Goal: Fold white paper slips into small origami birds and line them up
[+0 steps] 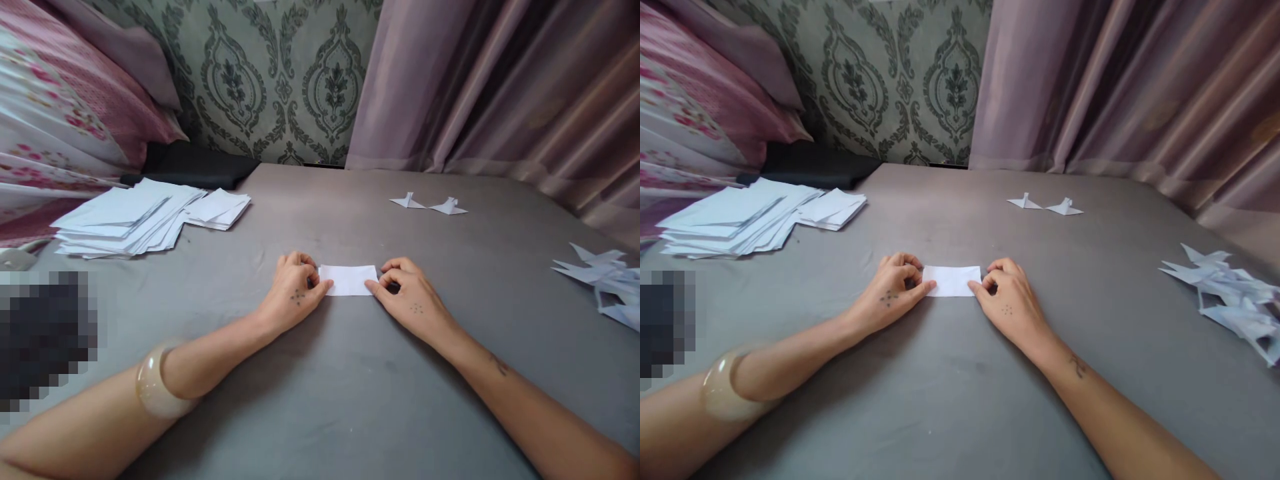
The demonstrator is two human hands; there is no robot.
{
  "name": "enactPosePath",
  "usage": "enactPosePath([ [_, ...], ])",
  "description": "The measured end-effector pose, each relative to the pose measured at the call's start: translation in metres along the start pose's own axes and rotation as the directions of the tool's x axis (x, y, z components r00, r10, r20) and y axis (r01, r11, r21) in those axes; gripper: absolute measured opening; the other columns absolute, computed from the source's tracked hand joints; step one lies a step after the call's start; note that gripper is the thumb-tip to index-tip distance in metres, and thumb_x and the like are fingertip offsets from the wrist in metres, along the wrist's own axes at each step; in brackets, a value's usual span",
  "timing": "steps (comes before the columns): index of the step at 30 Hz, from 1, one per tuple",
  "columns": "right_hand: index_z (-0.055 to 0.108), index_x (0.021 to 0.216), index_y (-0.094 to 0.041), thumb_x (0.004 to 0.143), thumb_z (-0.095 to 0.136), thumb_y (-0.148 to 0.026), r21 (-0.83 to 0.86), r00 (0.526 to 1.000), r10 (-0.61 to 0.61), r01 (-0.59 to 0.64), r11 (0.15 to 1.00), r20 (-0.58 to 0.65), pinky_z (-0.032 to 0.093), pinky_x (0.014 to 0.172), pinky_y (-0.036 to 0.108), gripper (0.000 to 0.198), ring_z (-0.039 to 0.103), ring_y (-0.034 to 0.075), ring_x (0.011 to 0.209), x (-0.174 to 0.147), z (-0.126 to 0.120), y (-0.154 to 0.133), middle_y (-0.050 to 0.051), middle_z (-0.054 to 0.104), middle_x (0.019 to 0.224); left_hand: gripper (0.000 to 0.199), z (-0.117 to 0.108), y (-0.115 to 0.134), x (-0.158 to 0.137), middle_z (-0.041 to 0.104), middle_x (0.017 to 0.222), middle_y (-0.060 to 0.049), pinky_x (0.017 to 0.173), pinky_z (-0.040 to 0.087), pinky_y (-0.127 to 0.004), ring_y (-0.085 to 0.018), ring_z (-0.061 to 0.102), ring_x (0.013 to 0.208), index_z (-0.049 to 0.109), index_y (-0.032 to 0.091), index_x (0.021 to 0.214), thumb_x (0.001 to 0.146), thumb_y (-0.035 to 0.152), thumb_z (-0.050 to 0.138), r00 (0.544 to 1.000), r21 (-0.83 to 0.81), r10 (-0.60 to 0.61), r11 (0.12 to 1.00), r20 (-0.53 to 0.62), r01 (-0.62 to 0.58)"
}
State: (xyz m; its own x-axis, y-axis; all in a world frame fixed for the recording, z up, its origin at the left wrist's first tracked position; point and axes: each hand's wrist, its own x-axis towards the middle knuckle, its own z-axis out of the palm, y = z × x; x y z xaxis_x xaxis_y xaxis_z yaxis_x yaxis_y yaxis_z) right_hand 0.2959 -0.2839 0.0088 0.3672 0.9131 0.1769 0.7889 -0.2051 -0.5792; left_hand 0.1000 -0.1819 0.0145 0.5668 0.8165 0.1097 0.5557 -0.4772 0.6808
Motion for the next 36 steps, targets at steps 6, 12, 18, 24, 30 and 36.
enactPosePath([
  [6, 0.058, 0.057, -0.021, 0.078, 0.061, -0.044, -0.007, 1.0, -0.021, 0.021, 1.0, 0.005, 0.047, 0.075, 0.038, 0.031, 0.058, 0.024, 0.093, 0.001, -0.002, 0.0, 0.007, 0.059, 0.101, 0.029, -0.002, -0.007, 0.0, 0.057, 0.098, -0.009, 0.08, 0.046, -0.043, -0.028, 0.049, 0.095, 0.056, 0.022, 0.057, 0.075, 0.043, 0.066, 0.997, 0.029, 0.071, 0.997, 0.004, -0.071],
  [12, 0.056, 0.062, -0.022, 0.078, 0.062, -0.044, -0.027, 1.0, -0.017, 0.017, 0.999, 0.02, 0.046, 0.076, 0.036, 0.028, 0.057, 0.023, 0.093, 0.0, 0.0, 0.003, 0.006, 0.058, 0.103, 0.015, -0.005, -0.005, -0.005, 0.056, 0.104, -0.007, 0.081, 0.043, -0.04, -0.025, 0.047, 0.094, 0.055, 0.023, 0.093, 0.083, 0.032, 0.061, 0.97, 0.233, 0.241, 0.946, -0.034, -0.227],
  [18, 0.057, 0.064, -0.022, 0.078, 0.062, -0.045, -0.024, 0.999, -0.045, 0.045, 0.999, -0.013, 0.044, 0.077, 0.035, 0.027, 0.057, 0.021, 0.091, 0.0, 0.002, 0.005, 0.005, 0.058, 0.102, 0.023, -0.009, 0.015, -0.014, 0.064, 0.111, -0.007, 0.078, 0.04, -0.037, -0.025, 0.049, 0.099, 0.059, 0.02, 0.101, 0.094, 0.017, 0.037, 0.874, 0.458, 0.356, 0.749, 0.33, -0.478],
  [24, 0.056, 0.064, -0.021, 0.077, 0.063, -0.043, -0.028, 1.0, -0.012, 0.012, 1.0, 0.009, 0.043, 0.08, 0.035, 0.026, 0.056, 0.021, 0.093, 0.001, 0.0, 0.004, 0.005, 0.059, 0.104, 0.033, -0.011, 0.027, -0.022, 0.052, 0.136, -0.013, 0.082, 0.044, -0.036, -0.023, 0.053, 0.097, 0.052, 0.01, 0.122, 0.091, 0.012, 0.04, 0.886, 0.625, 0.183, 0.649, 0.427, -0.435],
  [30, 0.055, 0.067, -0.022, 0.078, 0.063, -0.044, -0.041, 1.0, -0.03, 0.03, 0.999, 0.0, 0.044, 0.079, 0.035, 0.026, 0.056, 0.021, 0.092, 0.001, 0.001, 0.004, 0.004, 0.059, 0.101, 0.031, -0.005, 0.022, -0.022, 0.057, 0.127, -0.016, 0.081, 0.045, -0.034, -0.023, 0.053, 0.093, 0.055, 0.009, 0.119, 0.09, 0.012, 0.044, 0.896, 0.68, 0.21, 0.591, 0.39, -0.435],
  [36, 0.058, 0.094, -0.023, 0.082, 0.062, -0.038, -0.053, 0.993, -0.119, 0.118, 0.992, -0.009, 0.048, 0.079, 0.035, 0.02, 0.057, 0.021, 0.091, -0.001, 0.003, 0.007, 0.005, 0.058, 0.103, 0.033, -0.003, 0.015, -0.019, 0.058, 0.107, -0.017, 0.077, 0.044, -0.038, -0.025, 0.051, 0.087, 0.059, 0.007, 0.105, 0.098, 0.025, 0.032, 0.92, 0.673, 0.234, 0.628, 0.316, -0.391],
])
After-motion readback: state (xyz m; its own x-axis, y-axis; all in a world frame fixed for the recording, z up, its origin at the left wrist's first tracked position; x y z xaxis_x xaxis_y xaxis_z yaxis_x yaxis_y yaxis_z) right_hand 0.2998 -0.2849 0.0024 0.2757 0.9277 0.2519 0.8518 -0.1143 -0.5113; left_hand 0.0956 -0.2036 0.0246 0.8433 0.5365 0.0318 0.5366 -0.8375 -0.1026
